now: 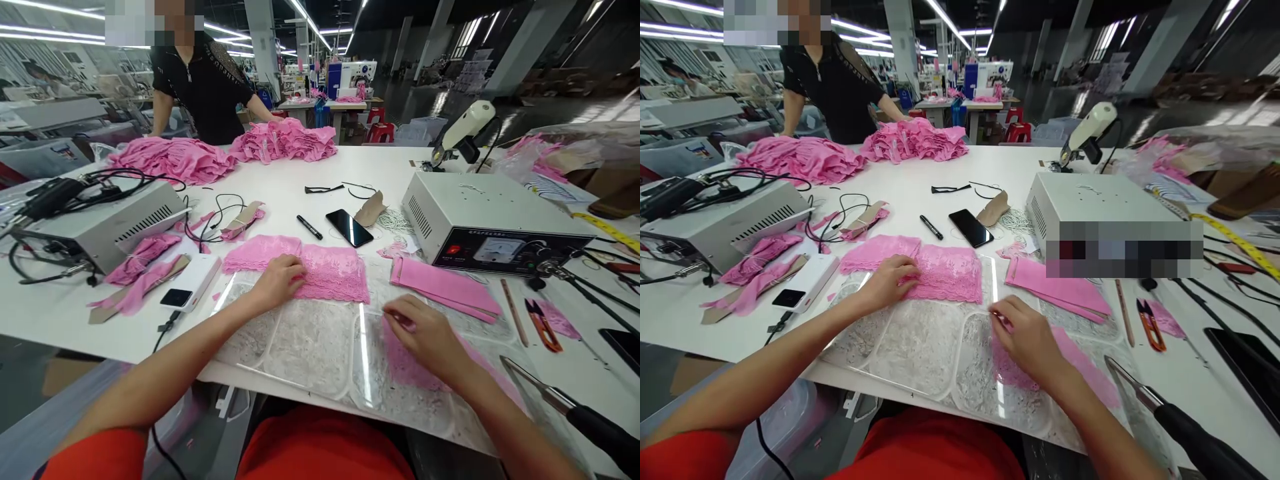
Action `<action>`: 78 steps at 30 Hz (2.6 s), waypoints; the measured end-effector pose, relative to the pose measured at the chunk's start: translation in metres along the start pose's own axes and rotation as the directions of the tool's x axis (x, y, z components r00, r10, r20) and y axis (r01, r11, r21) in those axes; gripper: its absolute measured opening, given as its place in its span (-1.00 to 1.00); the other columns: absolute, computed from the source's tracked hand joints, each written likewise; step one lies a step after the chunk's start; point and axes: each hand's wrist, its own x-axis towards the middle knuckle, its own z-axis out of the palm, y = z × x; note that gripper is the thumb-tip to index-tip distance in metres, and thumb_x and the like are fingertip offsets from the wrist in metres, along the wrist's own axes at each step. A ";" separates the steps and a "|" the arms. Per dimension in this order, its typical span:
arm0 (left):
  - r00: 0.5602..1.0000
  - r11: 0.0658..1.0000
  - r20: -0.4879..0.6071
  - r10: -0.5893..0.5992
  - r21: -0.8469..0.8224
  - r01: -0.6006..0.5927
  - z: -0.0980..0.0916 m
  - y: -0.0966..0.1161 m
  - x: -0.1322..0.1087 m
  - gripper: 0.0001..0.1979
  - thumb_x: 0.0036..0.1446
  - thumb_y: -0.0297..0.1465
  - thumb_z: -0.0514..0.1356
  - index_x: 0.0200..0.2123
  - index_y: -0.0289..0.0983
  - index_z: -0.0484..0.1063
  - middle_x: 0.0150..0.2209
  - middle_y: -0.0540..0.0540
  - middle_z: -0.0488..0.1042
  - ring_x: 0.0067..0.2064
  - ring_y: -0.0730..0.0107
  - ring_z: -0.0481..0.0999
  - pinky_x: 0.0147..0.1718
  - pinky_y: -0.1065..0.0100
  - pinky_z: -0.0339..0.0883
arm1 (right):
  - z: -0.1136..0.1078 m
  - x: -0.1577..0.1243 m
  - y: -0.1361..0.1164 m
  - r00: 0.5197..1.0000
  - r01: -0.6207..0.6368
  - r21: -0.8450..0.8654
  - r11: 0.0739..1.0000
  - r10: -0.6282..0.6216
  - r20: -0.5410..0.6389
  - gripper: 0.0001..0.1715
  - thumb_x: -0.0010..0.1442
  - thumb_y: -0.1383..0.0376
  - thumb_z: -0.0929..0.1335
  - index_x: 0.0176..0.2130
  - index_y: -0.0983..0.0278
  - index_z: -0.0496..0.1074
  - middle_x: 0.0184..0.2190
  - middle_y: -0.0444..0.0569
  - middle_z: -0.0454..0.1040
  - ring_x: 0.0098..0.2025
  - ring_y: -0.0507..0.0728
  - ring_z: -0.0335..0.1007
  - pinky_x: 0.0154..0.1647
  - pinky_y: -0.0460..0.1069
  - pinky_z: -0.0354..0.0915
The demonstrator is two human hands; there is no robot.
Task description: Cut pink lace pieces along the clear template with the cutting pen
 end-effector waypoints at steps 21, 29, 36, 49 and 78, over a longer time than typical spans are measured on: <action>0.998 0.998 0.021 0.060 -0.021 -0.060 0.000 -0.021 0.011 -0.75 0.25 -0.41 0.08 -0.30 -0.25 0.58 -0.20 -0.12 0.60 -0.17 0.28 0.54 -0.13 0.30 0.37 | 0.033 0.073 0.017 0.940 -0.227 0.056 0.972 0.203 0.274 -0.78 0.15 0.32 0.27 -0.50 0.27 0.40 -0.51 -0.10 0.44 -0.45 0.04 0.29 -0.39 -0.05 0.15; 1.000 0.998 0.017 0.023 -0.056 -0.022 -0.005 -0.027 0.025 -0.64 0.21 -0.23 0.00 -0.29 -0.24 0.56 -0.21 -0.15 0.59 -0.14 0.14 0.53 -0.09 0.19 0.38 | 0.008 0.097 0.023 0.876 -0.370 0.154 0.916 0.289 0.386 -0.85 0.14 0.36 0.30 -0.44 0.31 0.42 -0.55 -0.16 0.42 -0.47 -0.03 0.33 -0.38 -0.11 0.20; 0.996 0.992 0.009 -0.094 -0.084 0.094 -0.008 -0.019 0.026 -0.73 0.10 -0.30 0.03 -0.35 -0.25 0.51 -0.28 -0.15 0.56 -0.20 0.13 0.52 -0.15 0.19 0.38 | 0.003 0.097 0.022 0.896 -0.342 0.174 0.924 0.265 0.356 -0.90 0.08 0.39 0.32 -0.42 0.32 0.45 -0.52 -0.13 0.45 -0.46 -0.03 0.35 -0.36 -0.10 0.25; 0.987 0.984 -0.033 -0.156 -0.096 0.152 0.000 -0.010 -0.004 -0.90 0.16 -0.46 0.13 -0.35 -0.25 0.45 -0.24 -0.12 0.50 -0.15 0.23 0.47 -0.08 0.22 0.35 | 0.023 0.061 0.022 0.925 -0.088 0.048 0.995 0.063 0.375 -0.79 0.11 0.41 0.28 -0.38 0.26 0.51 -0.38 -0.06 0.49 -0.41 0.02 0.35 -0.37 -0.07 0.21; 0.878 0.812 0.089 -0.470 -0.347 0.470 -0.018 0.005 -0.020 -0.73 0.00 -0.20 0.08 -0.60 -0.25 0.30 -0.62 0.03 0.31 -0.52 0.42 0.26 -0.50 0.41 0.06 | 0.026 0.046 0.006 0.925 -0.084 -0.012 0.996 0.083 0.372 -0.82 0.11 0.49 0.26 -0.41 0.27 0.40 -0.40 -0.08 0.41 -0.43 0.01 0.24 -0.37 -0.07 0.15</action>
